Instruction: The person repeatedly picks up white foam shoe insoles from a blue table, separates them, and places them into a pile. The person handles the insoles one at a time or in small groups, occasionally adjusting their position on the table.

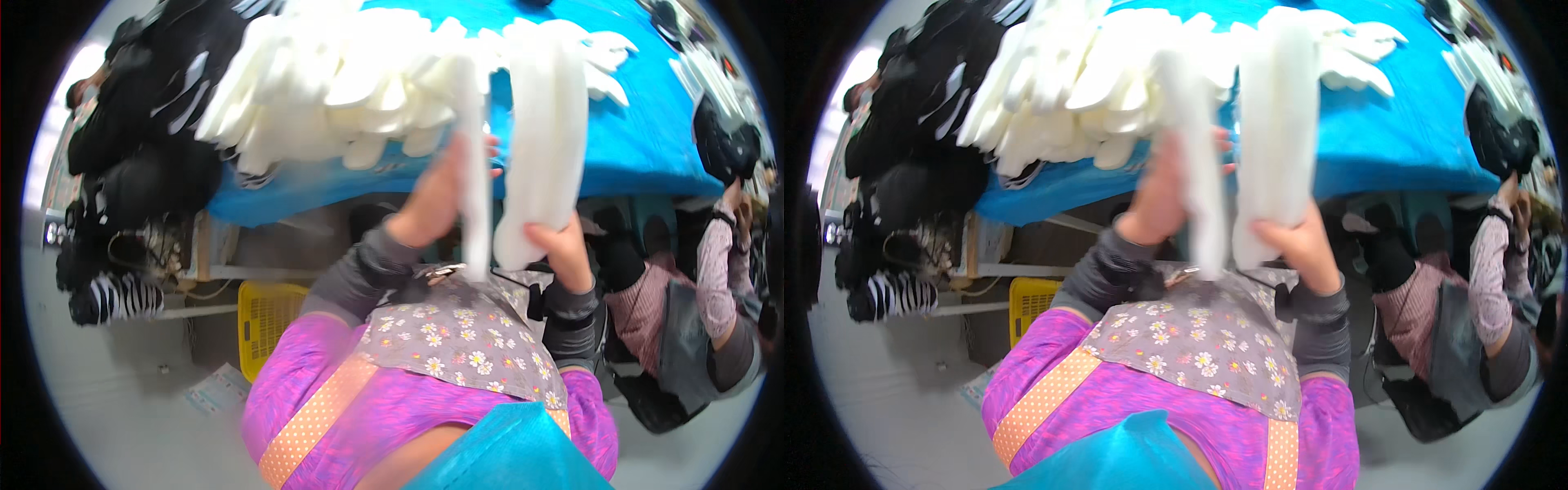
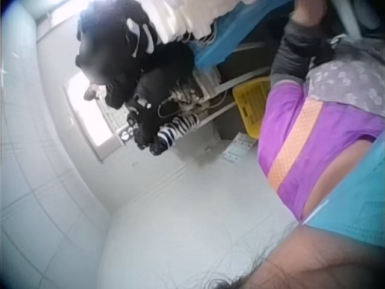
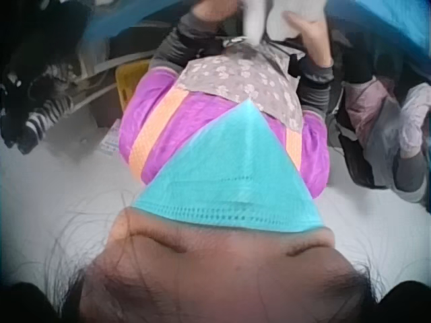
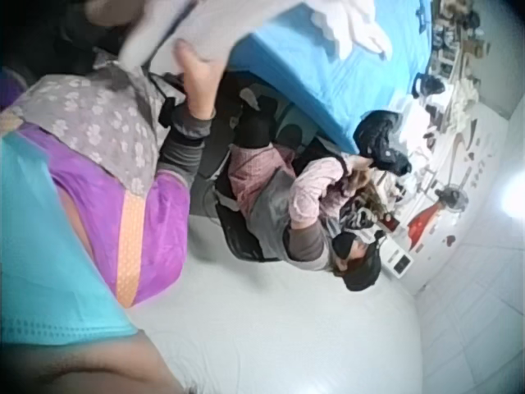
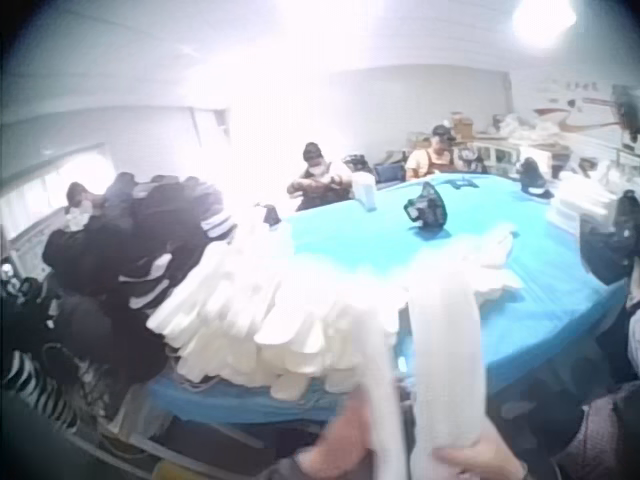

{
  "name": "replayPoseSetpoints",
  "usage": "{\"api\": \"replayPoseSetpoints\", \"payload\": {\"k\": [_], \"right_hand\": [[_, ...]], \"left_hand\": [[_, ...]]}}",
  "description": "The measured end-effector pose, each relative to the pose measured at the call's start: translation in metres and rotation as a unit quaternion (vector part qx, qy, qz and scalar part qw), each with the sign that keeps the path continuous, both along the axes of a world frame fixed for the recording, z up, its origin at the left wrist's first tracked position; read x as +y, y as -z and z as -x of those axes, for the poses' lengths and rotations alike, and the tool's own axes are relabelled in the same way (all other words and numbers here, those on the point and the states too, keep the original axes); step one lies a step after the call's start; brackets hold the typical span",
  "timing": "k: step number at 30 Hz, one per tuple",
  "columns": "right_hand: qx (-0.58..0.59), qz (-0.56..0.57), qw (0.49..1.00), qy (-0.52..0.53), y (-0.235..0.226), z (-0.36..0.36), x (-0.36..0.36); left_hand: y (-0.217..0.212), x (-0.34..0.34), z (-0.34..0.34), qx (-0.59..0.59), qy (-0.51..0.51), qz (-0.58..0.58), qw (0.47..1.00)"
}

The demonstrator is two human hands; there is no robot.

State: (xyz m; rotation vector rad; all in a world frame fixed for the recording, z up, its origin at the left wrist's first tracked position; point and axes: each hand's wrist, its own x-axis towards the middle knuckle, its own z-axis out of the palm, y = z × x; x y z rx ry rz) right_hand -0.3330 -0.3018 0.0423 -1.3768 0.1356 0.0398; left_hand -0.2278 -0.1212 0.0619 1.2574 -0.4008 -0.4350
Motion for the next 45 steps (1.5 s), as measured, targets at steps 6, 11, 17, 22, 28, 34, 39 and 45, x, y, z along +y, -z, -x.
{"api": "replayPoseSetpoints", "payload": {"k": [6, 11, 17, 22, 28, 34, 39, 45], "right_hand": [[-0.154, 0.145, 0.976, -0.042, 0.011, -0.013, 0.026], [-0.083, -0.161, 0.977, -0.117, 0.02, -0.004, 0.01], [-0.068, 0.006, 0.96, -0.273, 0.021, -0.02, 0.027], [-0.051, 0.098, 0.966, -0.236, 0.016, -0.017, 0.016], [-0.076, 0.183, 0.952, -0.235, 0.02, -0.019, 0.016], [-0.128, 0.276, 0.918, -0.255, 0.006, -0.026, 0.003], [-0.248, 0.369, 0.894, 0.043, -0.003, -0.086, -0.059], [-0.19, 0.79, 0.491, 0.314, 0.032, -0.206, -0.119]], "left_hand": [[0.02, 0.0, -0.006, 0.029, 0.155, 0.226, 0.961], [-0.009, 0.031, -0.012, -0.08, 0.192, 0.091, 0.974], [-0.047, 0.08, -0.006, -0.113, 0.059, 0.01, 0.992], [-0.189, 0.161, -0.045, -0.578, -0.4, -0.171, 0.69], [-0.194, 0.195, -0.185, -0.541, -0.319, -0.728, 0.276], [-0.15, 0.226, -0.256, -0.562, -0.19, -0.722, 0.356], [-0.19, 0.206, -0.193, -0.533, -0.272, -0.464, 0.653], [-0.116, 0.127, -0.043, -0.592, -0.135, -0.355, 0.711]]}}
